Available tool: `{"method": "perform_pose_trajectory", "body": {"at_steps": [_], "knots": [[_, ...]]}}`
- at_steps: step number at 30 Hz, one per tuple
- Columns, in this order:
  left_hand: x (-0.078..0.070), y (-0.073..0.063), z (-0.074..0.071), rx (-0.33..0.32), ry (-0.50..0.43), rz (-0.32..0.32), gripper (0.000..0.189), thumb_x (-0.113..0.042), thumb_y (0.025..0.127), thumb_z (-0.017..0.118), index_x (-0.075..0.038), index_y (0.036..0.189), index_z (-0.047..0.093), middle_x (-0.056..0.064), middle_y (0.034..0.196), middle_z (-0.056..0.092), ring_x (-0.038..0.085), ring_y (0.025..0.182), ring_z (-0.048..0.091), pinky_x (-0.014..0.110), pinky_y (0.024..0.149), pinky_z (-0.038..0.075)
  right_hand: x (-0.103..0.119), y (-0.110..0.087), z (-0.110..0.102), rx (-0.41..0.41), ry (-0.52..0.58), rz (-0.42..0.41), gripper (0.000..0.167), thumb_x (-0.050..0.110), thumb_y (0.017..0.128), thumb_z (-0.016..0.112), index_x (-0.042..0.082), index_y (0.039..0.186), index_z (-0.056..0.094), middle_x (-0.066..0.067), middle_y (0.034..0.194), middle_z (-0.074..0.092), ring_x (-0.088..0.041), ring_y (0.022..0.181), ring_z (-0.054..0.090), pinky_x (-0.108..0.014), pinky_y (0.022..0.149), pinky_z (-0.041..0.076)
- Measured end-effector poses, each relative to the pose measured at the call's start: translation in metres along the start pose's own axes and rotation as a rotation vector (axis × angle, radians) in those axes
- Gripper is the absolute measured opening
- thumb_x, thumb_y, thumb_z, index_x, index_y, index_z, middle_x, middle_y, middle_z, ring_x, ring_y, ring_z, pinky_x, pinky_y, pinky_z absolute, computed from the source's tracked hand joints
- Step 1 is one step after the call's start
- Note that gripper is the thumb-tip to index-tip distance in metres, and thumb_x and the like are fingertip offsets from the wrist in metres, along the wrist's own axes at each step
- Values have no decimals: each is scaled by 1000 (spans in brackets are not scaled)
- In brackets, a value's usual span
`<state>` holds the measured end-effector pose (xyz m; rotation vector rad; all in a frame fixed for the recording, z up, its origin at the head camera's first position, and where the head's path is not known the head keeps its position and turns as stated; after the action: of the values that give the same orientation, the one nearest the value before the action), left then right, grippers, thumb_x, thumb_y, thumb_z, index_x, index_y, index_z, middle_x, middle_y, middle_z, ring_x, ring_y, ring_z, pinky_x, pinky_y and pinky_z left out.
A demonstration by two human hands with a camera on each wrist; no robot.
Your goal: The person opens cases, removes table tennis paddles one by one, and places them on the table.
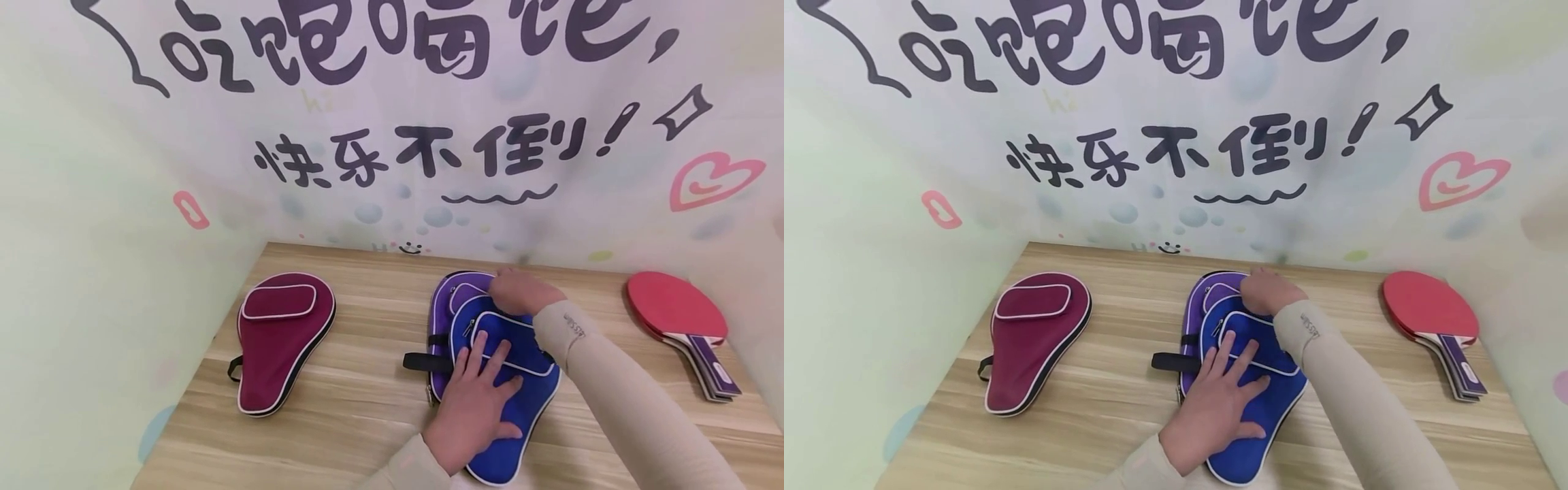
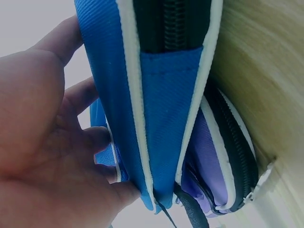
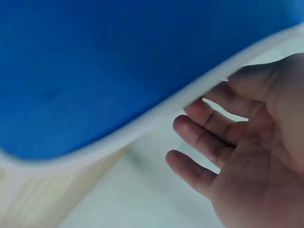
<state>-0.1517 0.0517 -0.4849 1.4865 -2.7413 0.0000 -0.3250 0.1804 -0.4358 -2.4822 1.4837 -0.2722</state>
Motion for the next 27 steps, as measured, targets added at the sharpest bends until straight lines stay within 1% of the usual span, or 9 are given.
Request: {"method": "perform_pose_trajectory", "body": {"at_steps": [2, 7, 9, 11, 15, 19, 23, 25, 27], "knots": [[-1, 0, 0, -4, -7, 5, 71, -78, 79, 63, -50, 142, 54, -5, 172, 20, 33, 162, 7, 48, 126, 30, -13, -5, 4, 4, -12, 16, 29, 7, 100, 46, -5, 105, 72, -21, 110, 66, -33, 100, 62, -54, 99, 52], [1, 0, 2, -2, -52, 8, 71, -77, 81, 63, -50, 144, 51, -4, 173, 17, 34, 162, 4, 51, 127, 28, -43, -23, 18, -44, -25, -47, 16, -3, 93, 59, 2, 95, 74, -11, 90, 67, -24, 82, 62, -49, 83, 57], [2, 0, 3, 11, -80, 3, 71, -77, 82, 63, -50, 146, 49, -4, 174, 14, 34, 162, 1, 52, 127, 26, -54, -31, 27, -94, 8, -62, 16, -2, 94, 61, 3, 96, 76, -8, 87, 66, -21, 80, 62, -46, 79, 57], [3, -1, 4, 23, -100, -6, 71, -76, 82, 63, -50, 147, 48, -4, 174, 13, 34, 162, 0, 52, 127, 26, -62, -39, 38, -172, 20, -84, 14, 0, 95, 63, 2, 97, 77, -7, 84, 67, -20, 78, 63, -45, 77, 58], [5, -2, 3, 44, -126, -26, 73, -76, 84, 60, -51, 150, 43, -5, 174, 10, 34, 162, 1, 53, 126, 29, -77, -58, 59, -315, 38, -72, 12, 6, 95, 66, 4, 98, 78, -5, 85, 68, -22, 80, 66, -46, 78, 59], [5, -4, 2, 47, -133, -35, 75, -76, 85, 57, -50, 153, 38, -4, 174, 9, 34, 162, 3, 55, 123, 33, -82, -85, 80, -448, 48, -55, 8, 6, 90, 72, 10, 96, 78, 1, 84, 62, -21, 80, 63, -45, 74, 58], [4, -6, 3, 50, -132, -36, 75, -76, 86, 54, -49, 154, 37, -4, 174, 9, 34, 162, 4, 56, 121, 35, -79, -116, 103, -590, 54, -50, 14, 6, 82, 80, 17, 91, 78, 6, 83, 55, -12, 72, 58, -33, 60, 51], [5, -6, 3, 53, -127, -40, 75, -77, 87, 53, -49, 154, 36, -4, 174, 9, 34, 162, 4, 57, 121, 36, -74, -129, 113, -650, 54, -61, 17, 6, 79, 83, 19, 90, 77, 8, 83, 56, -9, 68, 58, -30, 56, 49], [5, -5, 4, 54, -127, -46, 75, -77, 87, 52, -49, 155, 35, -4, 175, 8, 34, 162, 3, 57, 121, 36, -67, -141, 122, -698, 66, -75, 20, 6, 77, 84, 19, 90, 77, 9, 83, 60, -8, 68, 61, -30, 57, 51]]}}
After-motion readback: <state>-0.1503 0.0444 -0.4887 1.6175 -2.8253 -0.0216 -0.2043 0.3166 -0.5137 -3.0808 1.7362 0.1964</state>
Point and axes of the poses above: each hand's wrist, its own y-axis towards the middle knuckle, its own z-axis out of the palm, x = y × z, the point moved 1 cm from there along y, towards the middle knuckle
